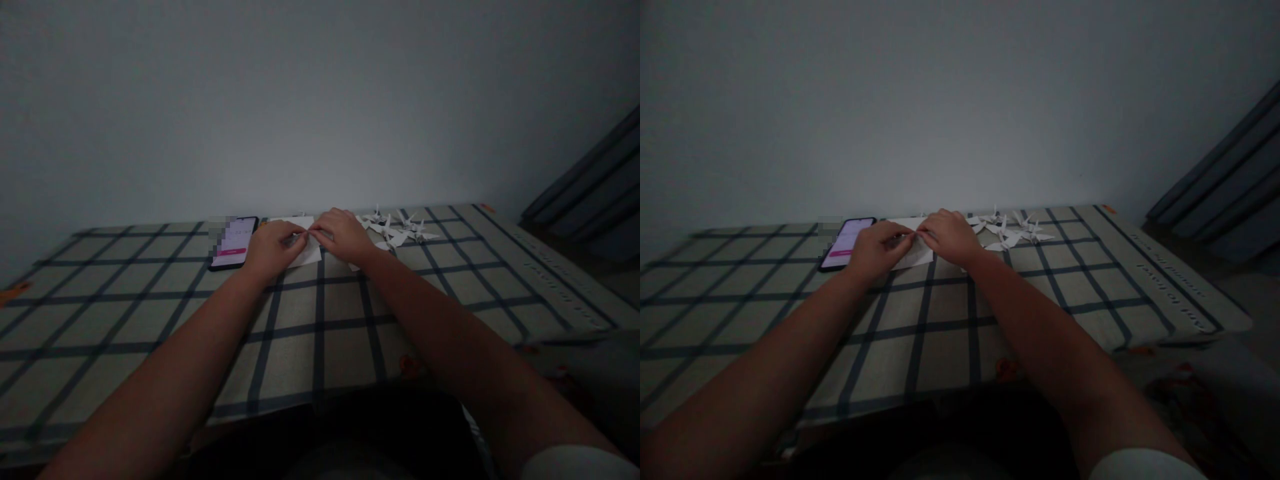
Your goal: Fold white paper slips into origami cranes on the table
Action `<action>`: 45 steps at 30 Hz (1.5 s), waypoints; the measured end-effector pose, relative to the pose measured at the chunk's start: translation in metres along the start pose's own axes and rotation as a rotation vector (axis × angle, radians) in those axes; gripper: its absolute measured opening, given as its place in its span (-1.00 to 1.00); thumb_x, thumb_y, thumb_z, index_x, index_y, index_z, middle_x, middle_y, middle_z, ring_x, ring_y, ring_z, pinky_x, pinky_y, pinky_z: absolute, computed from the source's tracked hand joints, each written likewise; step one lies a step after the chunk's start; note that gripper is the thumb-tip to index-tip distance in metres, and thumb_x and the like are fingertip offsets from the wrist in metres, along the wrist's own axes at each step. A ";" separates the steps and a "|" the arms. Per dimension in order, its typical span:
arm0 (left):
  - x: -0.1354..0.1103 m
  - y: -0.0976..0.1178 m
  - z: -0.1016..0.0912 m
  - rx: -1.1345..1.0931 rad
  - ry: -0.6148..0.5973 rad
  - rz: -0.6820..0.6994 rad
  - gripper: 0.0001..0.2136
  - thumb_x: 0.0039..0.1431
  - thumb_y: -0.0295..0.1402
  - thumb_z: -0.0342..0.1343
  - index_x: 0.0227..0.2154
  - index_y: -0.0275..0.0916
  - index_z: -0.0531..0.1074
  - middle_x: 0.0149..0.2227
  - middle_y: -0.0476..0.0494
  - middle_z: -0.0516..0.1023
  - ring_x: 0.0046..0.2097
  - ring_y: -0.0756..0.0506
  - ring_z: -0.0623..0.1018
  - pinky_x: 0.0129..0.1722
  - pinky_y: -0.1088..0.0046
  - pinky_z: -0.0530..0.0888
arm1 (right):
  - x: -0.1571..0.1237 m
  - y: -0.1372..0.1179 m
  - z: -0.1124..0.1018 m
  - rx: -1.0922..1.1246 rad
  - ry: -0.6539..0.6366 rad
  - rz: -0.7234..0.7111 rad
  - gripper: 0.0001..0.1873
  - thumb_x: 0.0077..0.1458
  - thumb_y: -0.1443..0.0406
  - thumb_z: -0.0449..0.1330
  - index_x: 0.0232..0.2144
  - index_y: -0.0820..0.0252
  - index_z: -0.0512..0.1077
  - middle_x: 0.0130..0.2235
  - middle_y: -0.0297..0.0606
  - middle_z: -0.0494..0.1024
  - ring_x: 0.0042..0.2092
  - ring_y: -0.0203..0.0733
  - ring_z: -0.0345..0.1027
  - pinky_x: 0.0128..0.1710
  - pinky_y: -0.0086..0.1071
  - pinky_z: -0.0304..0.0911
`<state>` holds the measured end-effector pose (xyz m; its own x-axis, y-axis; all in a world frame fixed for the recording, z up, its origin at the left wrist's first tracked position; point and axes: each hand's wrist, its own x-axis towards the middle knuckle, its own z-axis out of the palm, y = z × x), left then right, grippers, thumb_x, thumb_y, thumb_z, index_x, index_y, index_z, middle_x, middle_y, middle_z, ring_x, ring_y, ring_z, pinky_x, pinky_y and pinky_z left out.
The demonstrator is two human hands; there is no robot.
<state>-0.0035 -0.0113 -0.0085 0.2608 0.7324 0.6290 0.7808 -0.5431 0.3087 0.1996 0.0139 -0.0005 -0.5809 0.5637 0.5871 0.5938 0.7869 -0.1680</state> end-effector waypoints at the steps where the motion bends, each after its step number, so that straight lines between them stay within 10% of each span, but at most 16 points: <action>1: 0.000 0.001 0.000 -0.004 0.002 -0.005 -0.71 0.19 -0.17 0.08 -0.26 -0.21 0.63 -0.24 -0.21 0.67 -0.21 -0.19 0.59 -0.17 0.32 0.42 | 0.000 -0.002 0.000 -0.013 -0.012 0.000 -0.75 0.31 0.21 0.07 -0.20 0.19 0.52 -0.15 -0.16 0.58 -0.05 -0.08 0.30 -0.04 -0.24 0.07; 16: 0.006 -0.017 -0.006 0.118 0.153 -0.137 -0.74 0.15 -0.19 0.11 -0.37 -0.22 0.63 -0.37 -0.15 0.65 -0.35 -0.11 0.58 -0.30 0.39 0.42 | 0.001 0.009 -0.010 -0.108 0.145 0.111 -0.83 0.23 0.29 0.10 -0.36 0.19 0.46 -0.28 -0.19 0.54 -0.16 -0.11 0.29 -0.15 -0.25 0.04; 24: 0.012 -0.023 -0.005 -0.260 0.353 -0.445 -0.76 0.10 -0.23 0.13 -0.38 -0.28 0.61 -0.38 -0.16 0.64 -0.35 -0.09 0.56 -0.29 0.42 0.46 | 0.003 0.027 0.004 0.407 0.376 0.395 -0.82 0.18 0.23 0.13 -0.35 0.19 0.47 -0.31 -0.23 0.54 -0.25 -0.19 0.35 -0.18 -0.29 0.22; 31: 0.010 -0.010 0.014 -0.764 -0.013 -0.528 -0.58 0.05 0.02 0.22 -0.26 -0.26 0.57 -0.25 -0.20 0.62 -0.32 -0.08 0.54 -0.38 0.44 0.49 | 0.007 0.022 0.022 0.886 0.371 0.624 -0.81 0.08 0.17 0.23 -0.34 0.19 0.49 -0.30 -0.26 0.56 -0.28 -0.23 0.40 -0.22 -0.33 0.29; 39: 0.011 -0.018 0.017 -0.794 0.060 -0.533 -0.71 0.00 -0.10 0.25 -0.39 -0.25 0.54 -0.50 -0.01 0.46 -0.45 -0.01 0.43 -0.41 0.48 0.40 | 0.004 0.017 0.025 0.905 0.114 0.539 -0.73 0.10 0.19 0.16 -0.57 0.20 0.37 -0.52 -0.38 0.38 -0.43 -0.31 0.24 -0.39 -0.40 0.14; 45: 0.009 -0.014 0.017 -0.727 -0.063 -0.457 -0.74 0.00 -0.13 0.22 -0.54 -0.25 0.48 -0.55 -0.03 0.43 -0.48 -0.02 0.40 -0.44 0.45 0.35 | 0.007 0.013 0.024 0.940 0.159 0.531 -0.75 0.10 0.16 0.22 -0.51 0.18 0.36 -0.52 -0.44 0.33 -0.47 -0.35 0.17 -0.42 -0.42 0.12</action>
<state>-0.0019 0.0097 -0.0196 0.0576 0.9530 0.2975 0.2647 -0.3018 0.9159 0.1901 0.0341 -0.0176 -0.2572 0.9027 0.3449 0.0453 0.3678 -0.9288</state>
